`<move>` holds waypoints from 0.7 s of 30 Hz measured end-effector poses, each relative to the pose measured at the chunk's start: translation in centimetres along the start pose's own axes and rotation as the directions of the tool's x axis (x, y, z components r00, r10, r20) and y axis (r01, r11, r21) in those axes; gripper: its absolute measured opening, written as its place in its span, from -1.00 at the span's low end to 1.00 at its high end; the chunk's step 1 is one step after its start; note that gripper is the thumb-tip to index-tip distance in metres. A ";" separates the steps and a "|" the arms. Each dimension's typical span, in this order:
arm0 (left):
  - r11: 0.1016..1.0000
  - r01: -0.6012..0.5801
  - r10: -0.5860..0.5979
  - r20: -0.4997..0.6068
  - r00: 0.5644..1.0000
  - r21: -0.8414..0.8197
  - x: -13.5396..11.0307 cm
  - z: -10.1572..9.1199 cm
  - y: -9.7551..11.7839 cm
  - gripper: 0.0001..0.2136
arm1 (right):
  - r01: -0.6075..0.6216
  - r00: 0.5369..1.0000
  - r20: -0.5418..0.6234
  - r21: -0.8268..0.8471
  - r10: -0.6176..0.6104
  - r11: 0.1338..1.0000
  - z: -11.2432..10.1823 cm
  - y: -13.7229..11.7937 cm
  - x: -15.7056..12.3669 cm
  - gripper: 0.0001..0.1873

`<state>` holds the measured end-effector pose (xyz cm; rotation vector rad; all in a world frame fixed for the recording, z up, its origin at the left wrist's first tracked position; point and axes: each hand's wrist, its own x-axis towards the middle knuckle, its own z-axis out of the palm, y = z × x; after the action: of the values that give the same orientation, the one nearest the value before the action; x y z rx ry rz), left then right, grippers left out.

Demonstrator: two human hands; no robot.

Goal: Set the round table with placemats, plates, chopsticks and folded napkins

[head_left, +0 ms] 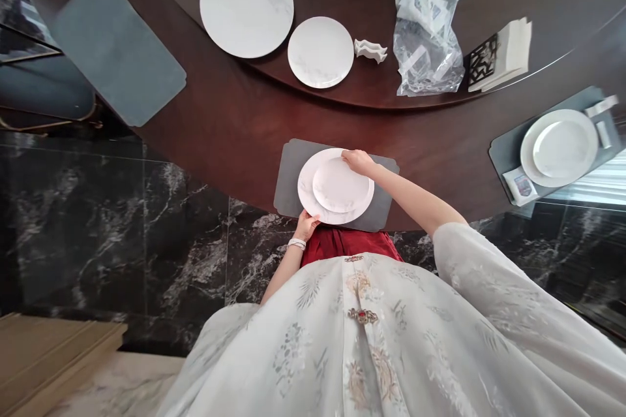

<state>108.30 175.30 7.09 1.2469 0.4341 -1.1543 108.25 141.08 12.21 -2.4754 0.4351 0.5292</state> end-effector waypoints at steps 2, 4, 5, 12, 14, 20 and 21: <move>1.000 0.028 -0.028 -0.040 0.999 -0.003 -0.6 0.4 -0.7 -0.47 | 0.015 0.998 -0.056 -0.022 -0.016 1.000 1.3 -0.9 0.1 -0.69; 0.995 0.090 -0.087 -0.088 0.992 0.036 -1.3 1.0 -1.1 -0.55 | 0.050 0.990 -0.128 -0.034 -0.054 0.998 2.2 -1.6 -0.1 -0.64; 0.989 0.131 -0.123 -0.104 0.987 0.069 -1.7 1.2 -1.2 -0.59 | 0.061 0.985 -0.159 -0.027 -0.064 0.998 2.5 -1.9 -0.4 -0.63; 0.823 0.170 -0.076 -0.191 0.979 0.542 -1.8 0.2 4.0 -0.65 | -0.359 0.735 -0.477 0.330 0.482 0.873 4.7 -2.1 -7.8 -0.57; 0.743 0.014 0.131 -0.166 0.977 0.669 -0.7 0.5 6.6 -0.59 | -0.517 0.657 -0.351 0.435 0.667 0.738 5.9 -2.0 -10.1 -0.44; 0.648 -0.055 0.197 -0.097 0.976 0.759 1.6 3.1 10.4 -0.45 | -0.633 0.681 -0.094 0.424 0.726 0.648 7.5 -1.5 -11.5 -0.34; 0.641 -0.042 0.185 -0.101 0.978 0.767 1.5 3.2 10.3 -0.47 | -0.639 0.691 -0.079 0.397 0.719 0.658 7.2 -1.2 -11.3 -0.34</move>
<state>116.76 170.69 12.20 2.1005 -0.0528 -1.1559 96.99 148.38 12.47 -1.9649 1.4730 0.3950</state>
